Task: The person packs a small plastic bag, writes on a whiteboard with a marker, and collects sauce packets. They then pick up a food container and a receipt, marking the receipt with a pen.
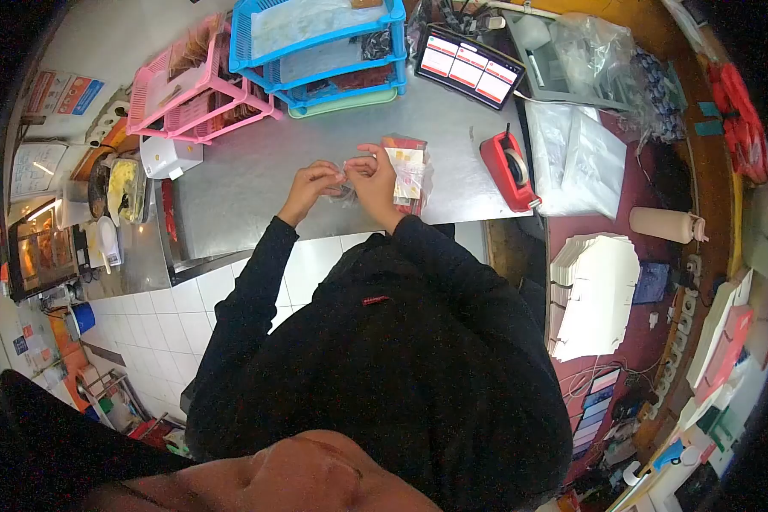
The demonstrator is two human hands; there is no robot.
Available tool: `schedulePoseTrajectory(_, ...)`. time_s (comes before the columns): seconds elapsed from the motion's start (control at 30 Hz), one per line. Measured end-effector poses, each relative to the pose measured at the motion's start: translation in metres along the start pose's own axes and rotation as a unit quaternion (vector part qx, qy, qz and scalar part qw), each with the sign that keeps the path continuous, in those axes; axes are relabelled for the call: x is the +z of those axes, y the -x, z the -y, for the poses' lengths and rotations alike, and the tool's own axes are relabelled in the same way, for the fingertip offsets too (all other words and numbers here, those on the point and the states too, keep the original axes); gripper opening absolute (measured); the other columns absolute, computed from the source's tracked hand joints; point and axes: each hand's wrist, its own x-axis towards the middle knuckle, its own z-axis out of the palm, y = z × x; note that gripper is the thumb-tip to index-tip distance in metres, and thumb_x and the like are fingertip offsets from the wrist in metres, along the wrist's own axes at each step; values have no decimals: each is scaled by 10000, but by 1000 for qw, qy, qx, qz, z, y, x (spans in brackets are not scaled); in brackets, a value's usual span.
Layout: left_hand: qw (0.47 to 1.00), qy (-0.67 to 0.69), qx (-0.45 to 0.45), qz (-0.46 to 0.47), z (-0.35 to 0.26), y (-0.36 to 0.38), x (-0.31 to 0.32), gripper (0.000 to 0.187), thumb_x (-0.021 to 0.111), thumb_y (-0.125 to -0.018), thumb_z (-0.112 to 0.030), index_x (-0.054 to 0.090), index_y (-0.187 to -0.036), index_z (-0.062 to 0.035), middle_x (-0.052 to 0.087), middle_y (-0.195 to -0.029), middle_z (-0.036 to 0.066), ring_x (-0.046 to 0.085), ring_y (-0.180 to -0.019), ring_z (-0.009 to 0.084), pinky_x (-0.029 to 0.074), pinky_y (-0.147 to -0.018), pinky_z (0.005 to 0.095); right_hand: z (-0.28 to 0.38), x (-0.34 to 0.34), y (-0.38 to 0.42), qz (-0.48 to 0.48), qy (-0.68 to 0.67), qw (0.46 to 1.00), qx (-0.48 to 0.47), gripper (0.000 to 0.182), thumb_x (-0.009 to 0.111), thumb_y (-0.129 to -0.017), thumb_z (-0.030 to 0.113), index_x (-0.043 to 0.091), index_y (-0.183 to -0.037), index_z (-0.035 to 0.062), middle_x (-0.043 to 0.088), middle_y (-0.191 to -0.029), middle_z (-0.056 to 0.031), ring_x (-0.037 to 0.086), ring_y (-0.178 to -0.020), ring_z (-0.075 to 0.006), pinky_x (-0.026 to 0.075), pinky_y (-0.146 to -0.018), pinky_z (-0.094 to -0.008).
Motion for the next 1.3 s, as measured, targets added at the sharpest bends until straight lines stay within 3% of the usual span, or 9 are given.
schedulePoseTrajectory(0.7,999,40,-29,-1,2,-1,-5,115,610,-830,-53,653,-870,45,570,-988,58,630,-877,176,536,-778,291,15,0,1,57,117,991,-15,405,644,-777,-4,454,-1133,33,668,-835,-86,646,-745,-120,515,-657,-234)
schedulePoseTrajectory(0.9,998,49,1,29,5,0,-8,112,612,-822,-49,643,-871,47,569,-978,56,628,-887,176,527,-801,285,14,0,2,42,96,994,-21,393,641,-784,13,455,-1130,44,671,-834,-89,647,-731,-121,519,-653,-245)
schedulePoseTrajectory(1.03,997,60,-39,1,2,-1,-8,111,612,-818,-18,657,-867,70,551,-1012,81,636,-868,194,532,-789,287,20,0,3,59,103,993,-1,402,640,-789,-22,445,-1134,44,657,-847,-81,639,-770,-107,508,-652,-213)
schedulePoseTrajectory(1.1,997,62,-46,0,2,-1,-9,108,611,-815,-13,656,-865,71,552,-1010,80,639,-870,197,533,-788,286,21,1,3,87,129,987,-36,410,644,-786,-18,442,-1136,47,657,-849,-78,638,-764,-108,508,-650,-217)
schedulePoseTrajectory(1.3,998,61,-25,17,4,-1,-10,107,596,-818,-26,640,-874,54,565,-977,65,632,-884,191,526,-820,291,20,1,0,51,85,995,-14,429,649,-778,-8,438,-1146,49,668,-839,-87,651,-760,-126,519,-663,-242)
